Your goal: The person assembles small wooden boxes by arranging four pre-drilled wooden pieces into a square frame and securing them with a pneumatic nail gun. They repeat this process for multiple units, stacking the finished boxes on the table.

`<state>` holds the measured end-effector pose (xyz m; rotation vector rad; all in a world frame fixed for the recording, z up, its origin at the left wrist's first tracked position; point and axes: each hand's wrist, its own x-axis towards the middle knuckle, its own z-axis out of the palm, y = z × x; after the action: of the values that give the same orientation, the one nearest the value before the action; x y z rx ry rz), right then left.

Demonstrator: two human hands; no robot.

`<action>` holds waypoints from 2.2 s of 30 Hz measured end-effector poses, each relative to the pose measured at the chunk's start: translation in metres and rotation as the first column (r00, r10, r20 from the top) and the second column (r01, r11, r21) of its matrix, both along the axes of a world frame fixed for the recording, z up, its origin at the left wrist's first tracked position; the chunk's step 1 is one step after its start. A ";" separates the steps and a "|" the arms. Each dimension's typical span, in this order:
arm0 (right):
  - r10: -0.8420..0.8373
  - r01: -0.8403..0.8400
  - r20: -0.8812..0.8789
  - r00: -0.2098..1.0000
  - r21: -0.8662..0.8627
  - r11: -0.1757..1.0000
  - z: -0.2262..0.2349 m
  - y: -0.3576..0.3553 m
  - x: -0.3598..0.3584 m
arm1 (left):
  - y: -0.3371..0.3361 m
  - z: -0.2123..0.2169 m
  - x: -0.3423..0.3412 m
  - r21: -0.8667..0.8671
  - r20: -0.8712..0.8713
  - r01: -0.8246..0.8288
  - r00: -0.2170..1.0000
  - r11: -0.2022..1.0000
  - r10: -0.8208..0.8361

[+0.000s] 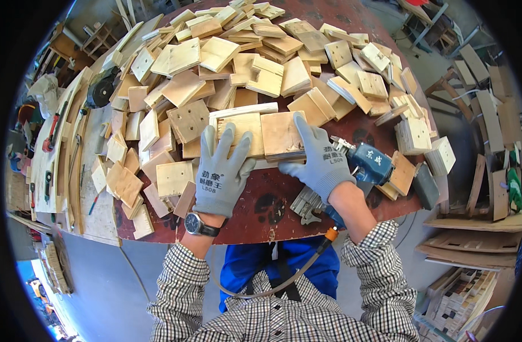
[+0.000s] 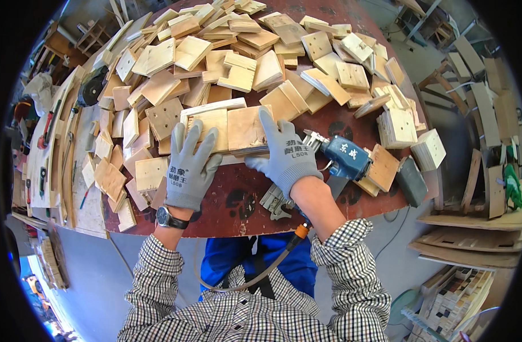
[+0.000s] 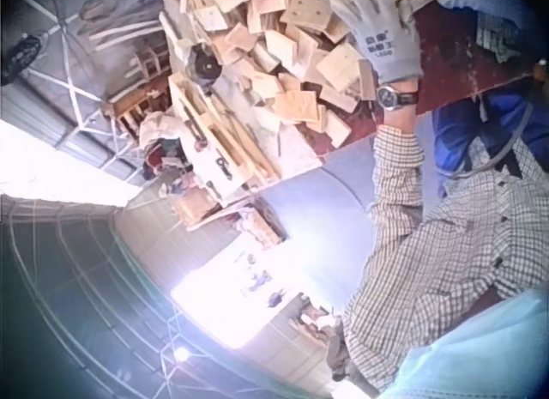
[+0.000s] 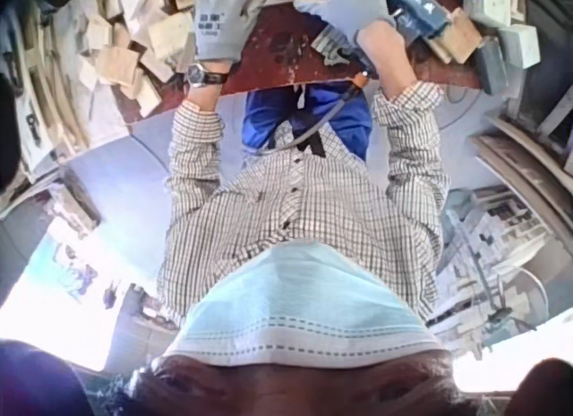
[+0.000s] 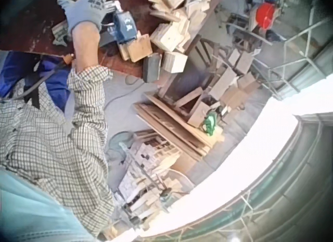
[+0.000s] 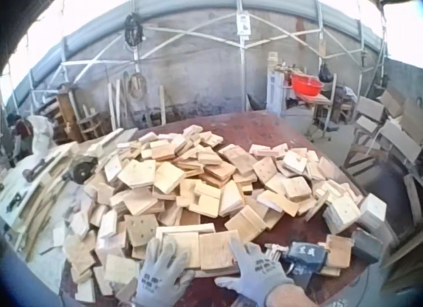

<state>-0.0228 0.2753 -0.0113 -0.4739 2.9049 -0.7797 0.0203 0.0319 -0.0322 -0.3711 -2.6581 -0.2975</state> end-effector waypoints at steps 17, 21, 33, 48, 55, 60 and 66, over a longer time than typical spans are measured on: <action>0.039 -0.057 -0.193 0.980 -0.086 0.995 -0.044 0.001 -0.010 | 0.003 0.008 0.001 -0.092 0.001 0.015 1.000 0.996 -0.015; 0.057 -0.058 -0.127 0.990 0.000 0.998 -0.036 0.001 -0.011 | -0.007 0.004 0.000 -0.220 0.071 0.057 0.997 0.974 -0.043; 0.045 -0.030 -0.096 0.994 0.156 0.987 -0.025 -0.002 -0.010 | -0.001 0.017 -0.001 -0.230 0.146 0.059 0.989 0.971 -0.025; 0.073 -0.061 -0.043 0.996 0.224 0.973 -0.003 -0.002 -0.009 | 0.003 0.018 -0.002 -0.277 0.150 0.034 0.989 0.960 0.008; 0.077 -0.086 0.061 0.995 0.169 0.982 -0.004 -0.002 -0.011 | 0.002 0.014 -0.001 -0.301 0.073 0.031 0.997 0.953 -0.010; 0.083 -0.088 0.082 0.993 0.054 0.995 -0.004 0.005 -0.015 | -0.001 0.012 -0.002 -0.305 0.037 0.041 0.999 0.951 -0.031; -0.311 0.318 0.067 0.948 -0.212 0.924 -0.021 0.053 -0.028 | 0.005 0.015 -0.004 -0.334 0.030 0.026 0.999 0.942 -0.017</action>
<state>-0.0505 0.3287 -0.0325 -0.0026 2.9146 -1.1482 0.0162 0.0372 -0.0168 -0.5037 -2.7318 0.1495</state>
